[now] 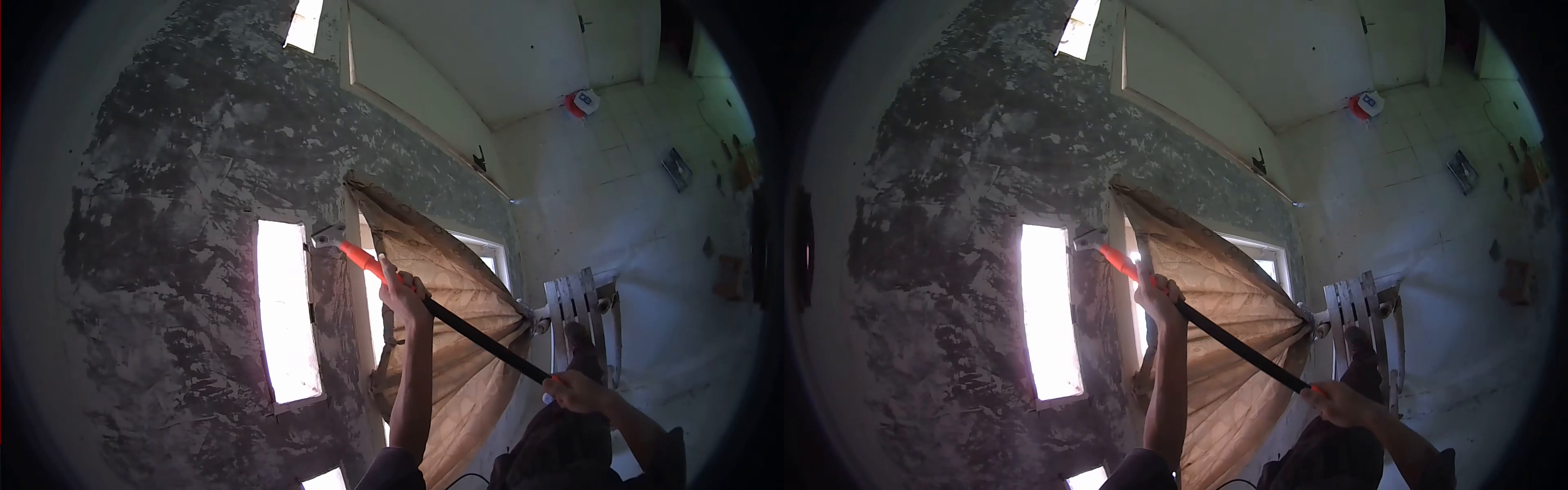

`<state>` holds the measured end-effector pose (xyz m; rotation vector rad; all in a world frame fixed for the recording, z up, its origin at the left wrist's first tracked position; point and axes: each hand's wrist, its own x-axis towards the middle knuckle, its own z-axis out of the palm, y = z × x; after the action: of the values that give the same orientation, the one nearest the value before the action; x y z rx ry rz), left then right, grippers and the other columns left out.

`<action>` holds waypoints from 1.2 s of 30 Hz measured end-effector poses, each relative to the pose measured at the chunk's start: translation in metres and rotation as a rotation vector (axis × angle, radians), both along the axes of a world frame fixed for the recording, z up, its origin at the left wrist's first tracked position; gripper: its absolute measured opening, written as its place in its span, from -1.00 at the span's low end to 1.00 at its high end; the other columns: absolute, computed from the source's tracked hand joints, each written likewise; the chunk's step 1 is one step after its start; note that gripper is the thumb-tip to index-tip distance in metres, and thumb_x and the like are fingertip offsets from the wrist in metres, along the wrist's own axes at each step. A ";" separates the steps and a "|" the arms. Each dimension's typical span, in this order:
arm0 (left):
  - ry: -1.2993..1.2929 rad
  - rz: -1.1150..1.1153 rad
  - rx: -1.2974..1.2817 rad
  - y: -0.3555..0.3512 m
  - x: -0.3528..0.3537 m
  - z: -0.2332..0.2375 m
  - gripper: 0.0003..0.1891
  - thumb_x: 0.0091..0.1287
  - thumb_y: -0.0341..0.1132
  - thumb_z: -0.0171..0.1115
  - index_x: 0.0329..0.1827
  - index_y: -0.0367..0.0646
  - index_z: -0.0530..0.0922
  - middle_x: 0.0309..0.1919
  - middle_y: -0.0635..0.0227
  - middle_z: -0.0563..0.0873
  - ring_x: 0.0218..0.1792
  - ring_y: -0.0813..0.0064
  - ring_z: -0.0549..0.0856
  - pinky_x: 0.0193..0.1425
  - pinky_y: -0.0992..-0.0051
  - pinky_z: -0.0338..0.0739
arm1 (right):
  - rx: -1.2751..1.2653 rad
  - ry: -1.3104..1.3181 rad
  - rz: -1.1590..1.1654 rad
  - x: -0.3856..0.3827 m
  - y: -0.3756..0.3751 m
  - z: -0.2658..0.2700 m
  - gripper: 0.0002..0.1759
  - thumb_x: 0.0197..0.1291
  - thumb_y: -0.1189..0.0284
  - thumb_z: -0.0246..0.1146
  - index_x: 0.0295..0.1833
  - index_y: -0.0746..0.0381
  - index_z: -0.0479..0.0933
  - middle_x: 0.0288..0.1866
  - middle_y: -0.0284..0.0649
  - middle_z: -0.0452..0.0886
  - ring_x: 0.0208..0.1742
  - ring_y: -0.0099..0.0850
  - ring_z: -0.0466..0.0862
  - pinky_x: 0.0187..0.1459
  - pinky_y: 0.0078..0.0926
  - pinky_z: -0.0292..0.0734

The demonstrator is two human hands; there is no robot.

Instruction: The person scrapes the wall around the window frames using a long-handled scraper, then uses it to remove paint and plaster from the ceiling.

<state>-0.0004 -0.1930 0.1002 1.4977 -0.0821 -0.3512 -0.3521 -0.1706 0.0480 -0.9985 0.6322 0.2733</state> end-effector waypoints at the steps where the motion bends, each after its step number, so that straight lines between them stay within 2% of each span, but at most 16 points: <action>1: 0.001 0.017 0.003 0.000 -0.002 -0.003 -0.61 0.42 0.04 0.12 -0.41 -0.06 0.34 -0.76 0.61 0.16 -0.83 0.76 0.14 -0.81 0.64 -0.03 | 0.002 0.002 0.002 0.000 0.002 -0.004 -0.49 0.39 -0.02 0.03 -0.37 0.20 0.47 -0.57 -0.44 0.42 -0.53 -0.64 0.39 -0.44 -0.57 0.34; 3: -0.007 0.013 0.011 0.015 -0.007 -0.005 -0.62 0.42 0.03 0.11 -0.41 -0.06 0.34 -0.76 0.61 0.16 -0.83 0.76 0.14 -0.81 0.64 -0.03 | -0.094 -0.017 0.025 -0.002 0.012 -0.011 -0.46 0.40 -0.06 0.00 -0.35 0.21 0.43 -0.56 -0.44 0.38 -0.50 -0.61 0.38 -0.40 -0.53 0.37; 4: -0.019 0.005 0.016 0.022 -0.009 -0.002 -0.62 0.43 0.03 0.10 -0.41 -0.06 0.34 -0.76 0.61 0.16 -0.84 0.76 0.14 -0.82 0.65 -0.03 | -0.025 -0.002 0.073 -0.008 0.021 -0.015 -0.48 0.40 -0.03 0.01 -0.37 0.22 0.42 -0.56 -0.44 0.38 -0.50 -0.61 0.38 -0.41 -0.51 0.36; 7: -0.019 -0.029 0.033 0.036 -0.014 0.006 -0.64 0.45 -0.01 0.08 -0.41 -0.05 0.32 -0.77 0.61 0.16 -0.85 0.75 0.14 -0.84 0.64 0.01 | -0.046 -0.039 0.057 -0.010 0.041 -0.014 -0.47 0.39 -0.04 0.02 -0.43 0.18 0.42 -0.58 -0.46 0.40 -0.53 -0.64 0.39 -0.46 -0.57 0.34; 8: -0.033 -0.041 0.047 0.033 -0.013 0.004 -0.64 0.45 -0.02 0.09 -0.42 -0.04 0.31 -0.77 0.61 0.17 -0.85 0.75 0.14 -0.84 0.63 0.02 | 0.073 -0.014 0.055 -0.010 0.040 -0.022 -0.48 0.40 -0.02 0.03 -0.44 0.19 0.42 -0.59 -0.46 0.40 -0.54 -0.65 0.39 -0.47 -0.58 0.34; 9: -0.047 -0.048 0.062 0.031 -0.013 -0.001 -0.64 0.45 -0.03 0.09 -0.43 -0.04 0.29 -0.77 0.60 0.18 -0.85 0.75 0.14 -0.84 0.63 0.02 | 0.069 -0.011 0.069 -0.008 0.038 -0.026 -0.48 0.40 -0.02 0.03 -0.44 0.19 0.42 -0.59 -0.46 0.40 -0.54 -0.65 0.39 -0.47 -0.58 0.34; 11: -0.072 -0.010 0.075 0.039 -0.013 -0.006 -0.63 0.45 -0.04 0.10 -0.44 -0.03 0.27 -0.77 0.59 0.19 -0.85 0.75 0.15 -0.84 0.63 0.02 | -0.087 0.007 0.010 -0.007 0.042 -0.030 -0.48 0.39 -0.01 0.04 -0.45 0.18 0.41 -0.60 -0.45 0.39 -0.54 -0.65 0.39 -0.47 -0.58 0.34; 15: -0.050 -0.008 0.076 0.060 -0.023 -0.003 -0.58 0.42 0.07 0.09 -0.42 -0.10 0.37 -0.76 0.58 0.18 -0.87 0.71 0.17 -0.84 0.60 0.04 | -0.013 -0.053 -0.021 -0.022 0.074 -0.026 -0.49 0.40 -0.03 0.03 -0.35 0.21 0.40 -0.54 -0.44 0.38 -0.49 -0.65 0.37 -0.44 -0.57 0.32; 17: -0.014 -0.004 0.117 0.067 -0.022 -0.009 -0.57 0.41 0.09 0.10 -0.36 -0.12 0.39 -0.76 0.60 0.15 -0.86 0.72 0.15 -0.83 0.60 0.02 | -0.112 -0.052 -0.018 -0.020 0.083 -0.022 -0.46 0.38 -0.08 0.03 -0.38 0.19 0.39 -0.55 -0.44 0.39 -0.51 -0.65 0.38 -0.47 -0.59 0.31; 20: -0.047 -0.069 0.131 0.049 -0.010 -0.003 -0.59 0.39 0.08 0.13 -0.35 -0.10 0.38 -0.77 0.61 0.14 -0.86 0.72 0.15 -0.83 0.61 0.02 | 0.193 -0.006 -0.034 0.000 0.093 -0.032 -0.44 0.34 -0.14 0.04 -0.40 0.15 0.38 -0.58 -0.46 0.38 -0.55 -0.66 0.36 -0.51 -0.61 0.30; 23: -0.063 -0.082 0.130 0.057 -0.005 -0.013 -0.61 0.39 0.06 0.15 -0.37 -0.07 0.37 -0.78 0.61 0.15 -0.86 0.72 0.16 -0.83 0.61 0.02 | 0.125 -0.050 -0.070 0.004 0.103 -0.042 -0.44 0.35 -0.14 0.04 -0.42 0.15 0.37 -0.60 -0.47 0.35 -0.58 -0.67 0.35 -0.54 -0.61 0.28; 26: -0.034 -0.059 0.142 0.052 -0.009 -0.003 -0.58 0.38 0.07 0.16 -0.46 -0.04 0.31 -0.78 0.59 0.17 -0.86 0.71 0.17 -0.82 0.61 0.02 | 0.193 -0.023 -0.089 -0.003 0.099 -0.033 -0.43 0.35 -0.14 0.04 -0.44 0.15 0.38 -0.61 -0.47 0.35 -0.59 -0.67 0.35 -0.55 -0.62 0.27; 29: -0.066 -0.087 0.180 0.034 0.002 -0.007 -0.57 0.41 0.05 0.14 -0.46 -0.01 0.24 -0.77 0.61 0.18 -0.85 0.76 0.15 -0.83 0.64 0.02 | 0.213 -0.049 -0.082 0.018 0.086 -0.034 -0.43 0.35 -0.14 0.02 -0.43 0.15 0.35 -0.58 -0.49 0.31 -0.57 -0.66 0.34 -0.53 -0.63 0.26; 31: -0.060 -0.101 0.134 0.041 0.002 -0.014 -0.59 0.40 0.04 0.15 -0.44 -0.01 0.27 -0.77 0.62 0.18 -0.84 0.78 0.14 -0.83 0.65 0.02 | 0.214 -0.042 -0.068 0.010 0.084 -0.033 -0.42 0.35 -0.15 0.01 -0.43 0.15 0.35 -0.58 -0.48 0.31 -0.58 -0.65 0.34 -0.54 -0.62 0.26; 33: -0.011 -0.040 0.095 0.053 -0.005 -0.013 -0.62 0.41 0.02 0.16 -0.40 -0.04 0.31 -0.77 0.63 0.18 -0.83 0.79 0.12 -0.82 0.66 0.01 | 0.023 -0.104 -0.066 -0.004 0.089 -0.036 -0.43 0.37 -0.14 0.00 -0.44 0.14 0.36 -0.59 -0.47 0.32 -0.59 -0.66 0.33 -0.54 -0.61 0.26; 36: -0.015 -0.031 0.070 0.046 -0.007 -0.016 -0.65 0.41 -0.02 0.16 -0.36 -0.07 0.34 -0.77 0.63 0.18 -0.82 0.80 0.11 -0.82 0.67 0.00 | 0.056 -0.016 -0.031 0.001 0.081 -0.049 -0.45 0.38 -0.11 0.00 -0.43 0.14 0.38 -0.58 -0.47 0.34 -0.57 -0.67 0.32 -0.53 -0.61 0.27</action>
<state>-0.0074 -0.1466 0.0842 1.5702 -0.1053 -0.3712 -0.3515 -0.0897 -0.0010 -0.9353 0.6219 0.2548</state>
